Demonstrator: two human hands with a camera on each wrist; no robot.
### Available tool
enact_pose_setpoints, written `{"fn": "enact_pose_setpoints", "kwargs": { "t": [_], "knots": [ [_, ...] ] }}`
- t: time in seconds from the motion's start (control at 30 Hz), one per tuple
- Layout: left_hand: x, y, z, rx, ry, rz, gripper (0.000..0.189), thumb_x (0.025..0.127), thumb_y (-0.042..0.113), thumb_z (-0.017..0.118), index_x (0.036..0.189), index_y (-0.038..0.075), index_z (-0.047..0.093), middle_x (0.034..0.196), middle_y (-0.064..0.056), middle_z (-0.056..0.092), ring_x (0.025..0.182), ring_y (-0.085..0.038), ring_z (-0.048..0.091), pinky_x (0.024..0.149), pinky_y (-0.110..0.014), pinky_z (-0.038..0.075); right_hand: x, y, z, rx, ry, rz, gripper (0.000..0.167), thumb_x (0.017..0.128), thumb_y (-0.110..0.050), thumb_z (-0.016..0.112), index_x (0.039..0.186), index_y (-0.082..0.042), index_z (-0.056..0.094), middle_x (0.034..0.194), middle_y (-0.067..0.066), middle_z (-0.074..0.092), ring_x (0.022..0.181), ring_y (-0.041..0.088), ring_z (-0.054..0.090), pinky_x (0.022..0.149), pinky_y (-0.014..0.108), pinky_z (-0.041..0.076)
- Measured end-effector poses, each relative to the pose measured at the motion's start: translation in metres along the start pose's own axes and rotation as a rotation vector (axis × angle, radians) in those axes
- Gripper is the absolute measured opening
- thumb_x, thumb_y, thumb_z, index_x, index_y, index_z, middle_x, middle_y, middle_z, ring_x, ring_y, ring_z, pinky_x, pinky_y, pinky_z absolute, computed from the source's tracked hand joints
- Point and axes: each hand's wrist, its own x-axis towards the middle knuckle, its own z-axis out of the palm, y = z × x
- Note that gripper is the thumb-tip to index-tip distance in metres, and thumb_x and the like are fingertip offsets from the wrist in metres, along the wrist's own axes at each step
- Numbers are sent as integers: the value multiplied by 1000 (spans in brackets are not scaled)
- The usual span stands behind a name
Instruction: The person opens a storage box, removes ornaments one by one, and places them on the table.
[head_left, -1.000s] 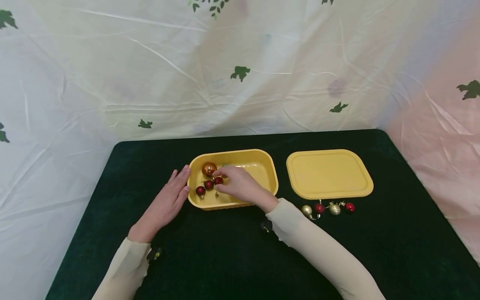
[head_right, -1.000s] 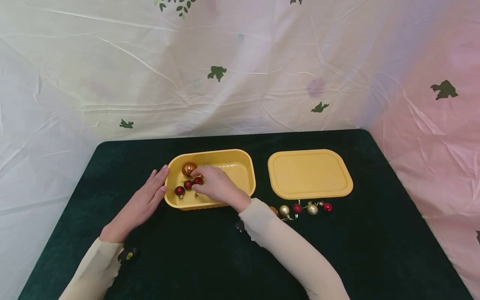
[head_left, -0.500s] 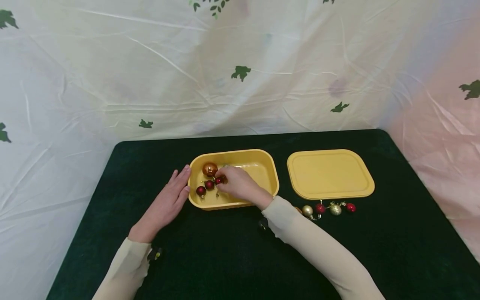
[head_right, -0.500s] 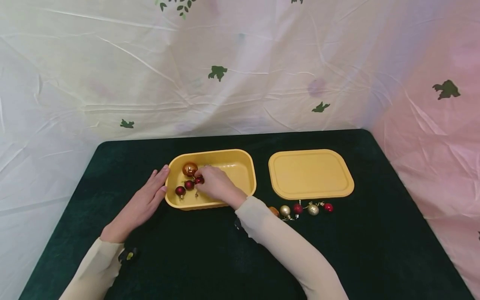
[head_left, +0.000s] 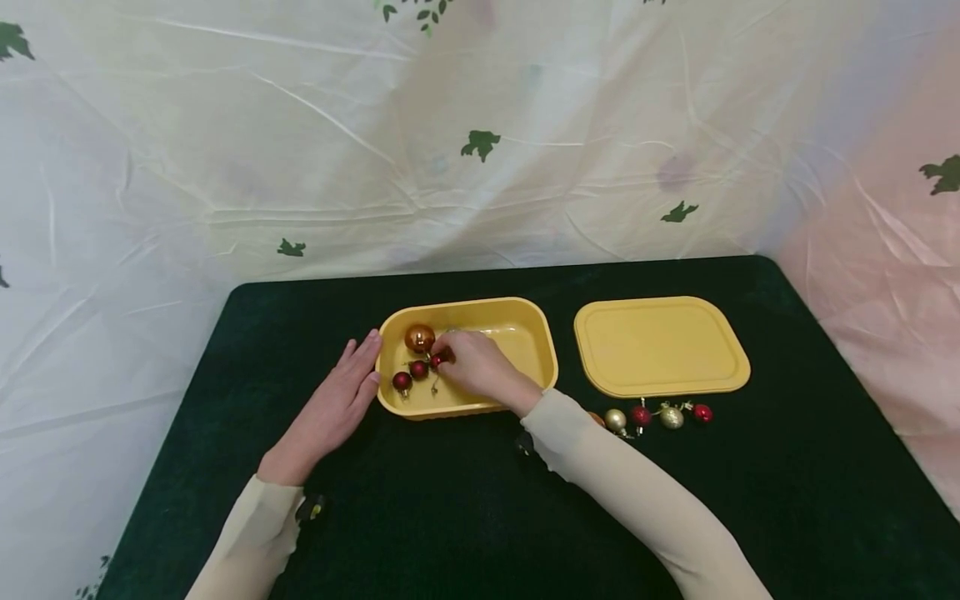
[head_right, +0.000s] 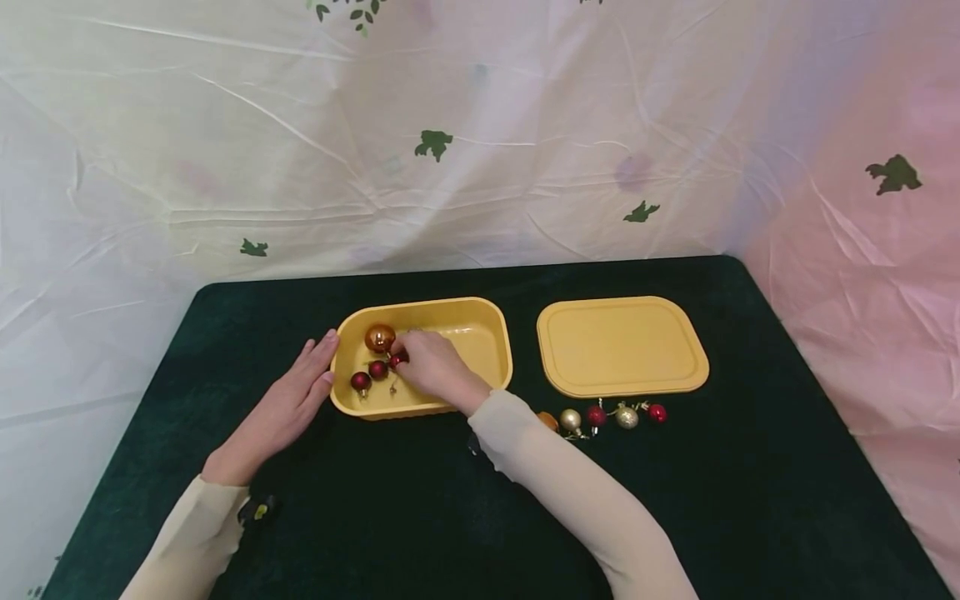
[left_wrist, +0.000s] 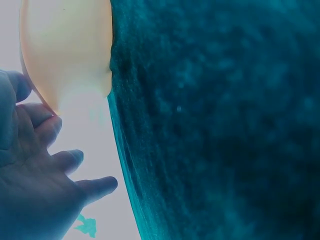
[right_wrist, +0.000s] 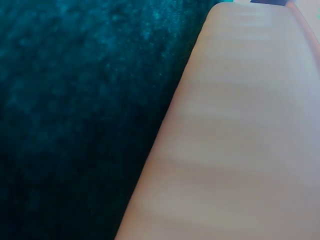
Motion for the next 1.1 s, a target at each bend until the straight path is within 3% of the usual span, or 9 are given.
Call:
{"fn": "enact_pose_setpoints", "kwargs": {
  "t": [0.67, 1.1],
  "knots": [
    [-1, 1, 1, -7, 8, 12, 59, 114, 29, 38, 167, 14, 17, 173, -9, 15, 159, -33, 11, 126, -59, 14, -36, 2, -29, 150, 83, -82, 31, 100, -17, 70, 129, -7, 70, 122, 3, 72, 110, 17, 67, 99, 39, 54],
    [2, 0, 0, -6, -10, -2, 60, 114, 31, 37, 167, 16, 14, 173, -8, 13, 159, -33, 10, 126, -59, 13, -59, -1, -46, 233, 141, -113, 29, 99, -14, 72, 127, -8, 71, 120, 2, 72, 108, 17, 69, 96, 36, 57]
  ]
}}
